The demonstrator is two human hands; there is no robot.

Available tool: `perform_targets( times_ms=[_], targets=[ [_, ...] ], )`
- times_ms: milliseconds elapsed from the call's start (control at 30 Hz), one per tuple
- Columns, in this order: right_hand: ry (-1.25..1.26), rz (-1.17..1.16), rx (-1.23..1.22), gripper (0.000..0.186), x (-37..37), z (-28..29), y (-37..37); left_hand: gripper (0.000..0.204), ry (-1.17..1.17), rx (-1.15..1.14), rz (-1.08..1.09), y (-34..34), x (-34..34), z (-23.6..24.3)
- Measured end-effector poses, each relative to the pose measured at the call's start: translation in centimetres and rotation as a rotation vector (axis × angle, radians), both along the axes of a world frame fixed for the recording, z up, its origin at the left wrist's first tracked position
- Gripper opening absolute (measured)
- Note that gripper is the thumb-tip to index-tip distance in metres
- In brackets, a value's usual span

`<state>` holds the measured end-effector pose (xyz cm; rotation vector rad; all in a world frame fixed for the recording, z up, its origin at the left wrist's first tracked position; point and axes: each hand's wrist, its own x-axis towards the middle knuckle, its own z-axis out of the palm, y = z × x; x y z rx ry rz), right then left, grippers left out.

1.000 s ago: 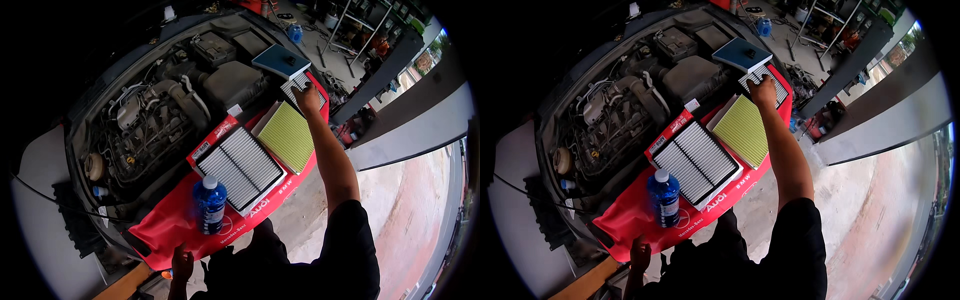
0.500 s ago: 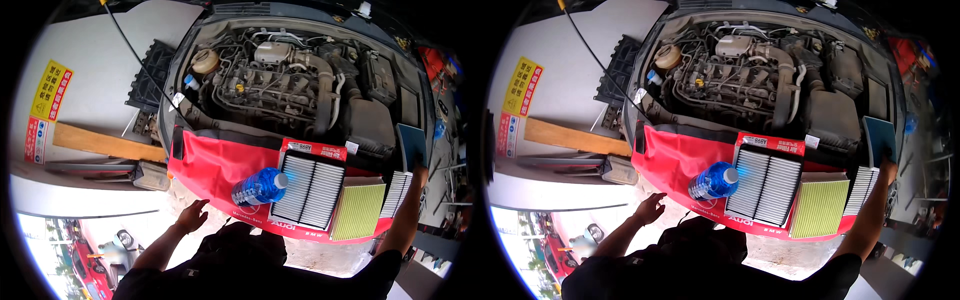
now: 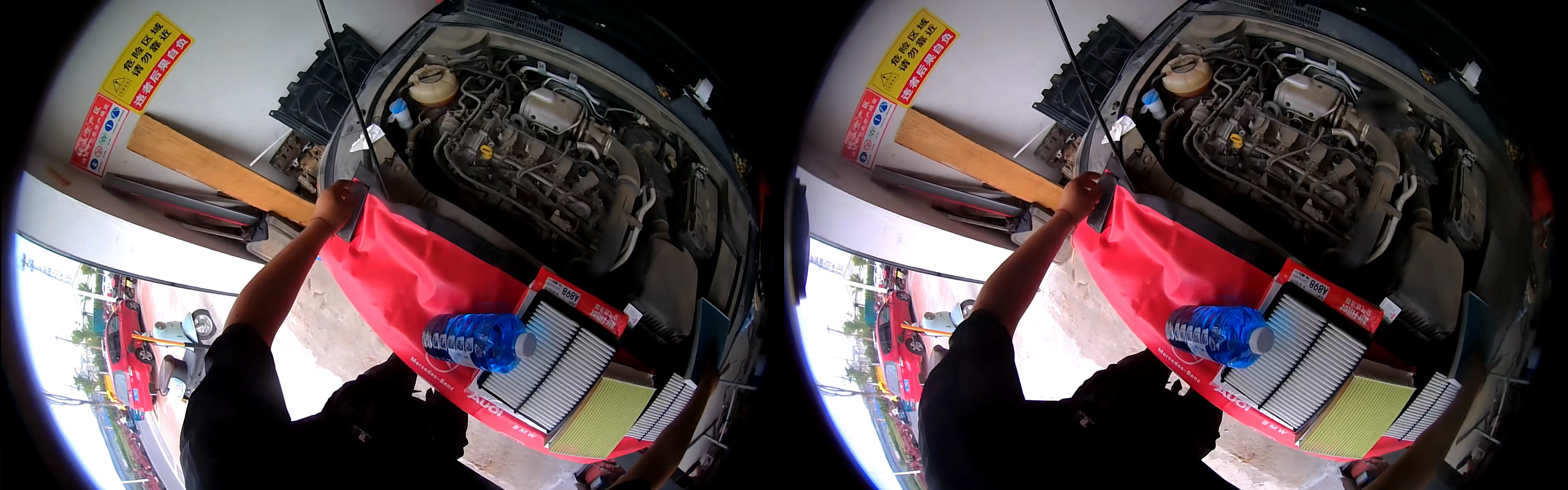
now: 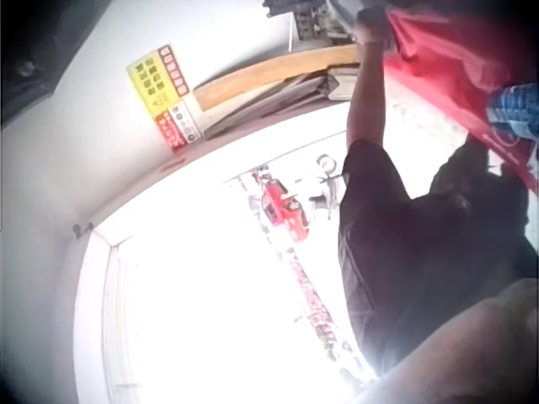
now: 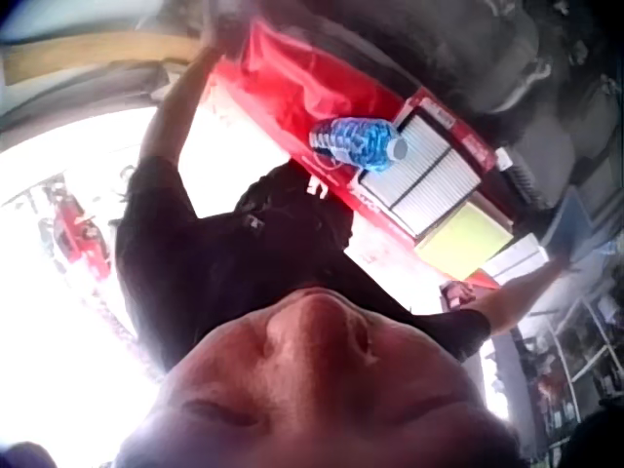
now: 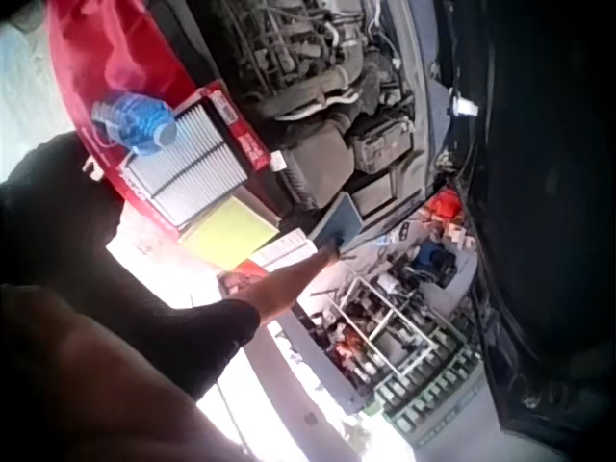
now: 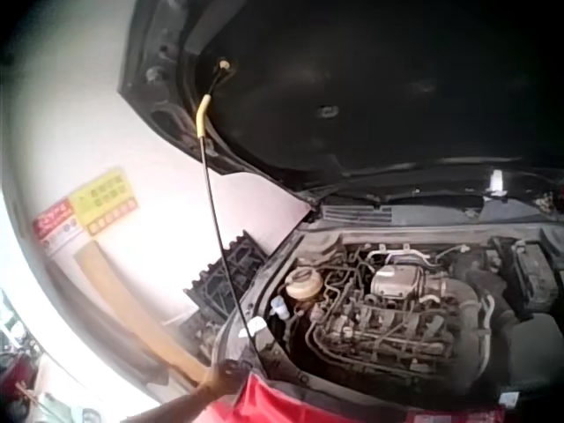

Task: The person removes a dipstick from an engine, wipes it with a cloth, and reinserts it. Then, the person opens an oil bottle and pours the liquid into a funnel placed in the engine before wiping the oil cap with a cloth.

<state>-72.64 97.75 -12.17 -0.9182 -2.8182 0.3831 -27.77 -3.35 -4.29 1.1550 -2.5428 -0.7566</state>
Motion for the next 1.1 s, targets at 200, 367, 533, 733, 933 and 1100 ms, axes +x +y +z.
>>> perform_targets(
  times_ms=[200, 367, 533, 733, 933, 1100],
  targets=[
    [0.057, -0.004, -0.007, 0.046, 4.0, 1.1, 3.8, 0.047, -0.181, -0.315, 0.336, -9.7, -15.3, -3.7],
    [0.127, 0.018, -0.078, 0.041, 6.1, 2.6, 5.3, 0.042, -0.191, -0.365, 0.333, -13.6, -15.6, -6.1],
    [0.272, 0.110, -0.285, 0.037, 8.6, 3.9, 6.6, 0.033, 0.234, 0.014, 0.205, -16.6, -11.6, -2.7],
    [0.522, 0.565, -0.587, 0.024, 14.7, 10.0, -5.7, 0.014, 0.742, 0.695, -0.092, -9.7, -3.2, 5.6],
    [0.806, 0.631, -1.311, 0.018, 28.8, 27.2, -36.6, 0.026, 0.854, 0.945, -0.590, 10.7, -2.7, 14.4],
    [0.883, 0.730, -1.563, 0.030, 40.3, 29.2, -44.2, 0.017, 0.691, 1.300, -0.988, 28.8, -6.1, 19.8]
  ],
)
